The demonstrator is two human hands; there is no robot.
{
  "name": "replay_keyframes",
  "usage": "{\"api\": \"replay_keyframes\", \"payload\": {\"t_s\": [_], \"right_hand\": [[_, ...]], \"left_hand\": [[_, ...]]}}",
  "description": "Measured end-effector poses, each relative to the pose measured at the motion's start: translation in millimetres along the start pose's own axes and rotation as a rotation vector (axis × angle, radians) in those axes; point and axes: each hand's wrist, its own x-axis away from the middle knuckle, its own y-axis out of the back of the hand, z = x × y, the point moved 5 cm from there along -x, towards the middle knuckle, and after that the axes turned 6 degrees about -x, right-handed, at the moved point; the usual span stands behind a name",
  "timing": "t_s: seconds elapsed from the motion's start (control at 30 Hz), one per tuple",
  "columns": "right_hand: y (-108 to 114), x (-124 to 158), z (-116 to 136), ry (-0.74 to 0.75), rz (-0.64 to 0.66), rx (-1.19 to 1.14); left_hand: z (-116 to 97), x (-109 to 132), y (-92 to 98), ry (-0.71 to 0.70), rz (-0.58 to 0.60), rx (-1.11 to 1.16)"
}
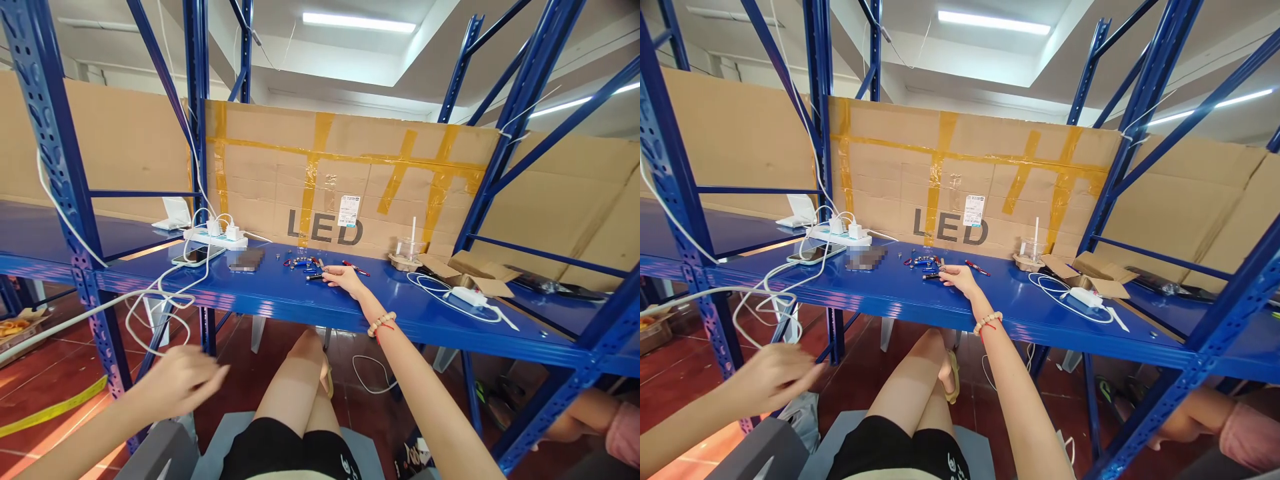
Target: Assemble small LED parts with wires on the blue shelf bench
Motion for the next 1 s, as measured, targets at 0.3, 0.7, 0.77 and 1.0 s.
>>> {"api": "replay_keyframes", "payload": {"t_s": [0.3,0.7,0.77,1.0], "right_hand": [[0.3,-2.8,-2.1,0.059,0.02,-0.084],[10.6,-4.2,-4.5,0.045,-0.135,-0.185],[11.0,-4.3,-4.4,0.056,-0.126,-0.181],[9.5,-4.5,-4.4,0.052,-0.089,-0.144]], "left_hand": [[1.1,-214.4,-118.1,0.442,0.286,0.039],[22.3,-218.9,-150.3,0.653,0.201,0.023],[22.7,-219.5,-152.5,0.639,0.188,0.023],[25.7,-217.4,-168.4,0.529,0.3,0.208]]}}
